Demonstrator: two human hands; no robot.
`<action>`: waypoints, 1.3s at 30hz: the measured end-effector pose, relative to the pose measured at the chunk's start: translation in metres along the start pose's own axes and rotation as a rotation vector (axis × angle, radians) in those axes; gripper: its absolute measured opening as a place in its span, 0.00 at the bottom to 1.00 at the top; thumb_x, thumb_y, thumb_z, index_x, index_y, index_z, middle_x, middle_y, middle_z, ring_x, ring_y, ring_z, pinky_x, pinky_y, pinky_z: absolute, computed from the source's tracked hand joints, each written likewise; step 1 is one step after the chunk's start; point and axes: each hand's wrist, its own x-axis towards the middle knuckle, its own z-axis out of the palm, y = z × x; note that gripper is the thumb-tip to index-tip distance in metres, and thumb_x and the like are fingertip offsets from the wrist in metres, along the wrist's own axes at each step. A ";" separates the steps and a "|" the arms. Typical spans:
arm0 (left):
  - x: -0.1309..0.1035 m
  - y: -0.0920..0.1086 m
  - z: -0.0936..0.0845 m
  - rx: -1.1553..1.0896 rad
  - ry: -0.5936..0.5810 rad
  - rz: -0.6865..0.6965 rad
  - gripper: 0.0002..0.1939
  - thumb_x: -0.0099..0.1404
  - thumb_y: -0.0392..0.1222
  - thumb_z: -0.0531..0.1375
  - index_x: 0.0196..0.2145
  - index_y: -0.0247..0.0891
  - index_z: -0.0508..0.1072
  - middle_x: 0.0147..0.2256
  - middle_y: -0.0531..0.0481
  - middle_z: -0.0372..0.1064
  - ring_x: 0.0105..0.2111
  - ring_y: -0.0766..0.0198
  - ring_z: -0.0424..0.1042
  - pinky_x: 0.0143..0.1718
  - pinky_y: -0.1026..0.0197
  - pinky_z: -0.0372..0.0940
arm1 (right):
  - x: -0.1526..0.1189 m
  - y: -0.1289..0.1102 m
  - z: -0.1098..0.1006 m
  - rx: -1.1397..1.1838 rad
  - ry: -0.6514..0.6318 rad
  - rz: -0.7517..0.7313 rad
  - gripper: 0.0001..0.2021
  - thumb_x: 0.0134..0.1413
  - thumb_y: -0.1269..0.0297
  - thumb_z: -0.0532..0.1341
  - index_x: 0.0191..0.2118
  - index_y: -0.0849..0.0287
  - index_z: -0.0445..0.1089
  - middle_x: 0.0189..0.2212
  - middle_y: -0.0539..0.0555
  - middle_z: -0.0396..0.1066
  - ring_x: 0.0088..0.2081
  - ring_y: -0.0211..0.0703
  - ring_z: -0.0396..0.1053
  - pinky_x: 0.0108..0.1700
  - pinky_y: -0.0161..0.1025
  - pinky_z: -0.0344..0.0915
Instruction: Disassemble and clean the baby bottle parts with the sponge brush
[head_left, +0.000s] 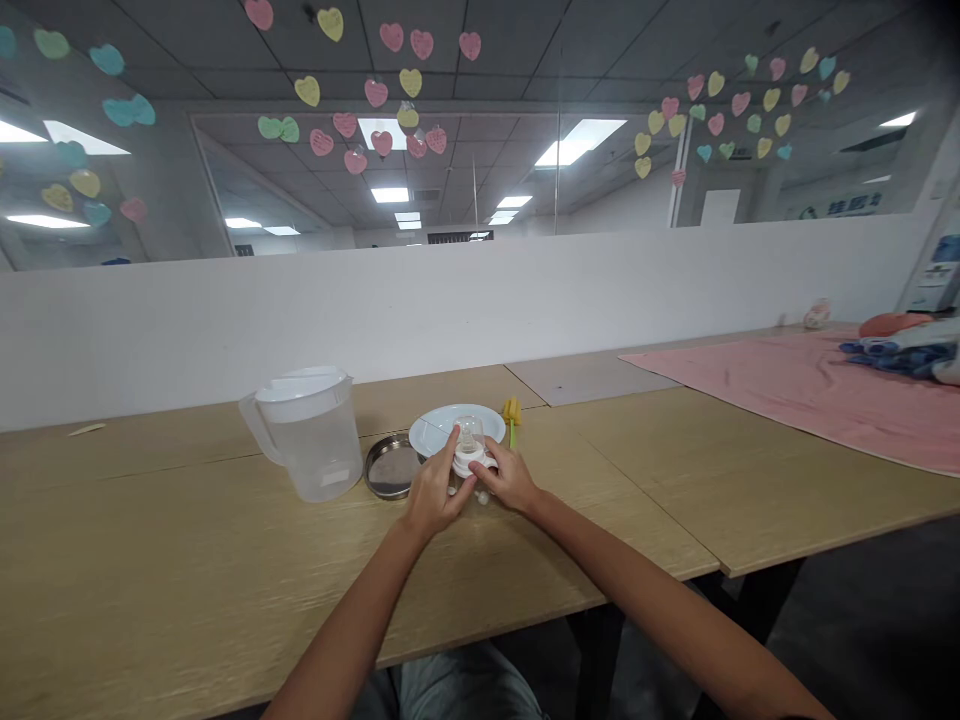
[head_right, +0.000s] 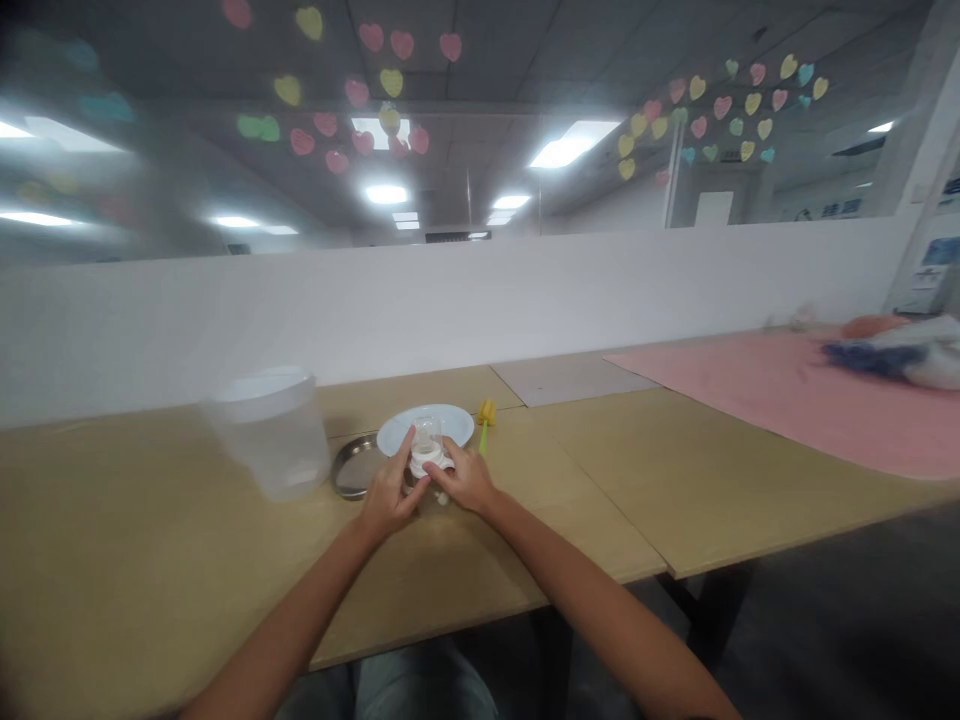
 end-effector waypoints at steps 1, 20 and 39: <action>0.000 0.001 0.000 -0.004 -0.005 -0.004 0.36 0.65 0.45 0.51 0.64 0.35 0.37 0.56 0.37 0.60 0.53 0.56 0.64 0.50 0.54 0.63 | 0.000 -0.001 0.000 0.008 0.001 0.007 0.25 0.55 0.51 0.55 0.54 0.62 0.60 0.27 0.53 0.71 0.26 0.41 0.67 0.30 0.34 0.59; 0.004 0.001 0.004 0.044 -0.022 -0.071 0.48 0.54 0.47 0.62 0.64 0.35 0.38 0.59 0.36 0.55 0.54 0.51 0.64 0.51 0.53 0.64 | 0.000 -0.006 -0.003 -0.061 0.062 -0.048 0.31 0.56 0.54 0.55 0.63 0.58 0.49 0.27 0.50 0.68 0.27 0.38 0.66 0.32 0.33 0.61; 0.005 -0.009 0.015 -0.031 -0.056 -0.135 0.51 0.50 0.44 0.66 0.63 0.38 0.40 0.50 0.40 0.62 0.49 0.52 0.65 0.50 0.53 0.62 | 0.001 -0.008 -0.002 -0.052 0.089 -0.061 0.32 0.55 0.57 0.55 0.63 0.61 0.48 0.21 0.46 0.62 0.22 0.35 0.61 0.28 0.32 0.57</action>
